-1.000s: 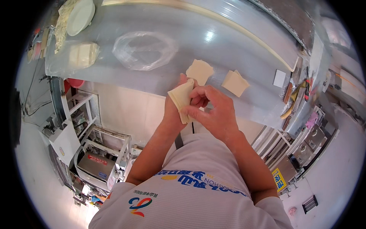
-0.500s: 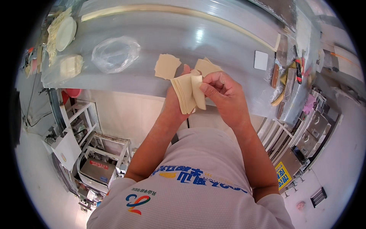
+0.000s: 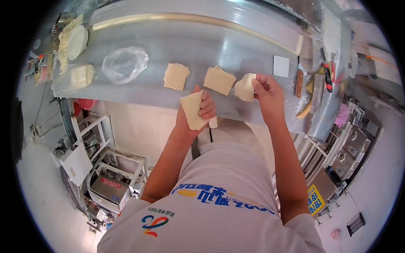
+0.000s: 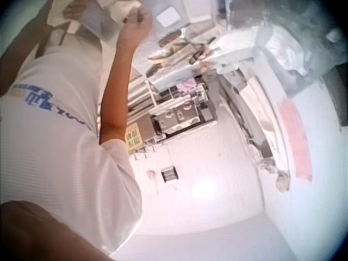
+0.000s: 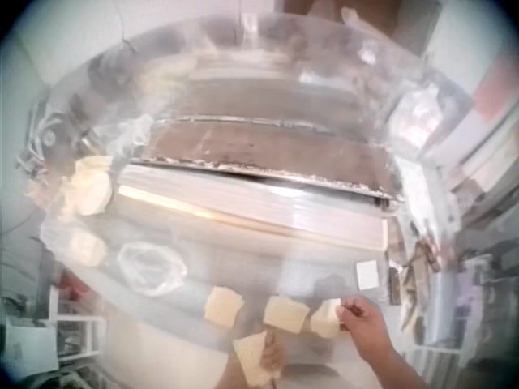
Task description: The person separates and stacks square sheets of dough on a stainless steel table. They handle the sheets one by one, occasionally using a plastic bag to separate them, and arrange them into neat piles. The person also uses a knife to cut a block of dough into smaller pieces.
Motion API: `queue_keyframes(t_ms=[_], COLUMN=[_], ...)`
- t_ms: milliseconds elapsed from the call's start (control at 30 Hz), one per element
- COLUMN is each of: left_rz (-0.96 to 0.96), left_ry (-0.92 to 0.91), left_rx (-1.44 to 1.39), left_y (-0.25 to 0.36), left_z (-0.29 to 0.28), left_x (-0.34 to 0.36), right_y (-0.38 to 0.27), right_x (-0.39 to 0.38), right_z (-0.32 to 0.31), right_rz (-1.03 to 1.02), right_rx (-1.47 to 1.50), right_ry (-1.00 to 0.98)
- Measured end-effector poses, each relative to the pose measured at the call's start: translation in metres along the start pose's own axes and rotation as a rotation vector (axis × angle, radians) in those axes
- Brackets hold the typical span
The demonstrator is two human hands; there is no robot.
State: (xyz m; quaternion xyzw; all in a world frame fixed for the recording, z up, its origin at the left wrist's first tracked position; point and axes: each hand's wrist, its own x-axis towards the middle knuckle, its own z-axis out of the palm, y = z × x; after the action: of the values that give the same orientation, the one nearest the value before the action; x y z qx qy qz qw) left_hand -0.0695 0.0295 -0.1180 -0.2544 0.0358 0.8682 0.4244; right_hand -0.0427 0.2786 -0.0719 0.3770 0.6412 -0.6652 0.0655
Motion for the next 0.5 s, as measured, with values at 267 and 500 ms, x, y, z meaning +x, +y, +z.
queue_keyframes(t_ms=[267,500], left_rz=[0.056,0.197], left_ry=[0.076,0.283], left_rx=[0.295,0.561], left_y=[-0.009,-0.023], left_z=[0.078,0.142], left_x=[-0.007,-0.014], right_y=[0.047,-0.083], right_x=[0.030,-0.106], right_z=[-0.021,0.035], right_rz=[-0.190,-0.469], right_rx=[-0.408,-0.152], right_ry=[0.168,-0.356])
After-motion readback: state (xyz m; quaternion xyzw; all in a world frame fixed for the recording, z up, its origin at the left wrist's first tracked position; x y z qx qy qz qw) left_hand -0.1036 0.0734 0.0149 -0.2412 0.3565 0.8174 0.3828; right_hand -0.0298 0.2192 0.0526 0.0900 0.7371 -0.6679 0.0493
